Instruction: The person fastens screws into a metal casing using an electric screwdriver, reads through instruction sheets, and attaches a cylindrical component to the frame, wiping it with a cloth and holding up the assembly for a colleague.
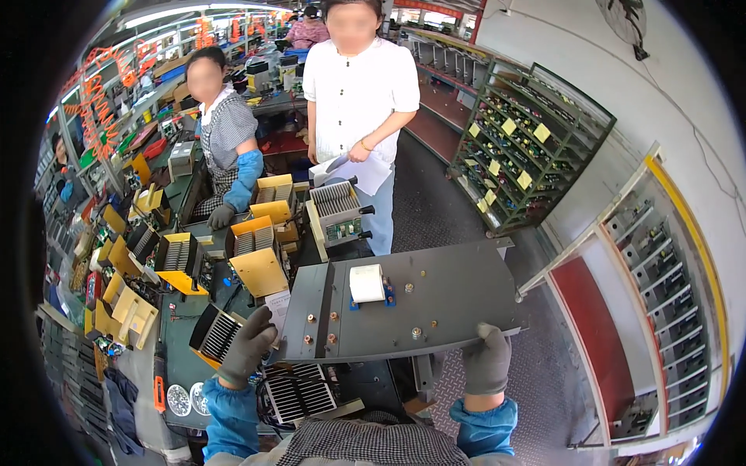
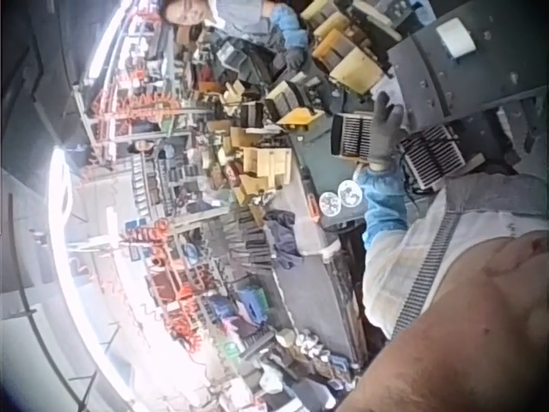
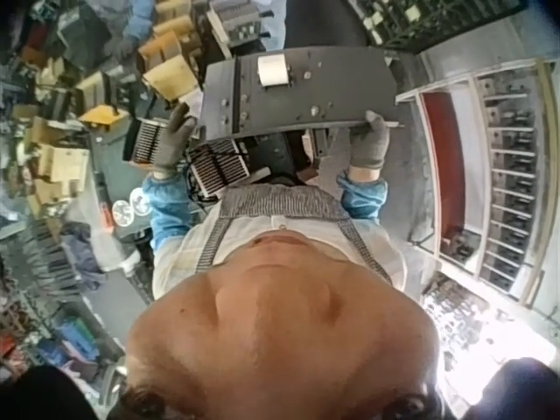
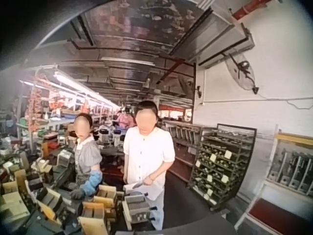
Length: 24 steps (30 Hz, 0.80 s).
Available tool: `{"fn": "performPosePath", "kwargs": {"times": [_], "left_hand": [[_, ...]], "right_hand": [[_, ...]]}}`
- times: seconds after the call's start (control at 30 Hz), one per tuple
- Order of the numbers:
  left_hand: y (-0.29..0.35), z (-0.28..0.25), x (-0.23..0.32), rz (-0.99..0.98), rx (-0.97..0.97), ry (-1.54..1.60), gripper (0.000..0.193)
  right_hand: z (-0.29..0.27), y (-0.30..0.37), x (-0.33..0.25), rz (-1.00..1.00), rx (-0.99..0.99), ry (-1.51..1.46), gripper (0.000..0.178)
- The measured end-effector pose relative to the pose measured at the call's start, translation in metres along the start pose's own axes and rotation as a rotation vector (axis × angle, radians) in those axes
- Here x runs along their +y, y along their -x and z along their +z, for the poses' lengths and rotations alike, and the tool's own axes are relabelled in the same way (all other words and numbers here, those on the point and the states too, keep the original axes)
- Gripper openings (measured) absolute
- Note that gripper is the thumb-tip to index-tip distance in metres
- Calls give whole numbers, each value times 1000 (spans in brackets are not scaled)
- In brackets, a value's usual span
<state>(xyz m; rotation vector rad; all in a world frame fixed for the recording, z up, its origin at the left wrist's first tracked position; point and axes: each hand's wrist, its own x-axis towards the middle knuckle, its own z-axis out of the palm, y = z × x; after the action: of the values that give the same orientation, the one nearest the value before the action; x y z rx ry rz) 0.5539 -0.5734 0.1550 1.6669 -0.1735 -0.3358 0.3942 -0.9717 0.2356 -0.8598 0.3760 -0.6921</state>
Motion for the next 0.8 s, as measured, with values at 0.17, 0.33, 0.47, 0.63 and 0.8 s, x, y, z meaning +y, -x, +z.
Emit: {"fn": "performPosePath", "kwargs": {"times": [0.17, 0.33, 0.47, 0.63, 0.8], "left_hand": [[7, 11, 14, -28, -87, -106, 56], [10, 28, -5, 173, -66, -278, 43], [8, 40, -1, 227, -6, -395, 42], [-2, 45, 5, 193, 10, -379, 42], [-8, 50, 4, 89, 8, -310, 44]], "right_hand": [[-15, 7, 0, 34, 1, -4, 41], [-24, 17, 3, 37, -26, -18, 41], [-18, 15, 3, 56, 16, 14, 40], [-19, 12, 3, 29, 49, 18, 38], [-15, 6, 5, 63, 56, 21, 36]]}}
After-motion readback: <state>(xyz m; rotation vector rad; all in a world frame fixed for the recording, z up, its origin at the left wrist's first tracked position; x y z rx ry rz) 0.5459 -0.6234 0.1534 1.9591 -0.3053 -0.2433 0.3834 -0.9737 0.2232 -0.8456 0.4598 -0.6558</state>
